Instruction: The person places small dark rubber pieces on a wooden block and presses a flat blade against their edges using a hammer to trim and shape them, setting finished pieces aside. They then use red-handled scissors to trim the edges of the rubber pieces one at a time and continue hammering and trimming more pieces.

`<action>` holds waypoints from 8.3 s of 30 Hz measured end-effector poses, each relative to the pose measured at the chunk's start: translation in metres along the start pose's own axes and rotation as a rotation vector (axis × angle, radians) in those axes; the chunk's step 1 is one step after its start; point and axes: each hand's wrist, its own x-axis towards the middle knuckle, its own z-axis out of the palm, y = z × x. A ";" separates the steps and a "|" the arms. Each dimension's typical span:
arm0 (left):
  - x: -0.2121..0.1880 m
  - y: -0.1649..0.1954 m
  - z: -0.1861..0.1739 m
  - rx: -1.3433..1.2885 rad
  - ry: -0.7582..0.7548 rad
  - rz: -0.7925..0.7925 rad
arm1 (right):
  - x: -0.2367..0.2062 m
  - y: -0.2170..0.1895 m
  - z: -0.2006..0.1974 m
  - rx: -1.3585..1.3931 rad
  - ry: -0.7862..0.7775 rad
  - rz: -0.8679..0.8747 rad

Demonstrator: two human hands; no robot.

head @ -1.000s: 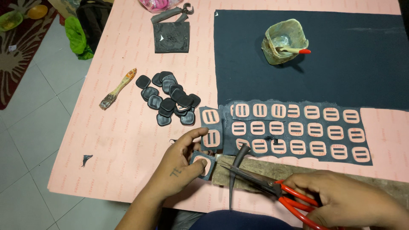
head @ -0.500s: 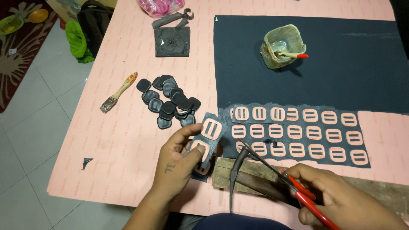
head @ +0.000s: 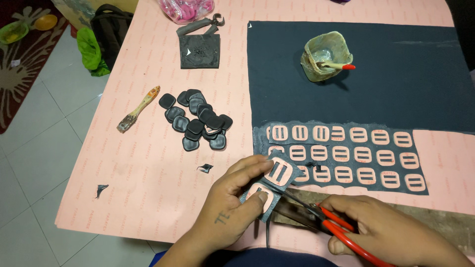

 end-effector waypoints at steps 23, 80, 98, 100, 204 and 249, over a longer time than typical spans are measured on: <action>-0.002 -0.005 0.002 -0.208 -0.013 -0.099 | 0.019 0.023 0.009 0.152 -0.002 0.041; -0.019 0.000 -0.006 -0.445 0.221 -0.289 | 0.054 0.019 0.097 0.797 0.084 -0.494; -0.017 0.000 0.013 -0.442 0.259 -0.264 | 0.062 0.030 0.106 0.933 0.073 -0.597; -0.014 -0.001 0.011 -0.473 0.239 -0.241 | 0.065 0.034 0.104 0.985 0.028 -0.663; 0.007 -0.005 0.001 -0.478 0.160 -0.384 | 0.040 -0.016 0.048 0.719 0.102 -0.363; 0.005 -0.004 0.007 -0.326 0.275 -0.273 | 0.027 -0.003 0.051 0.830 -0.053 -0.351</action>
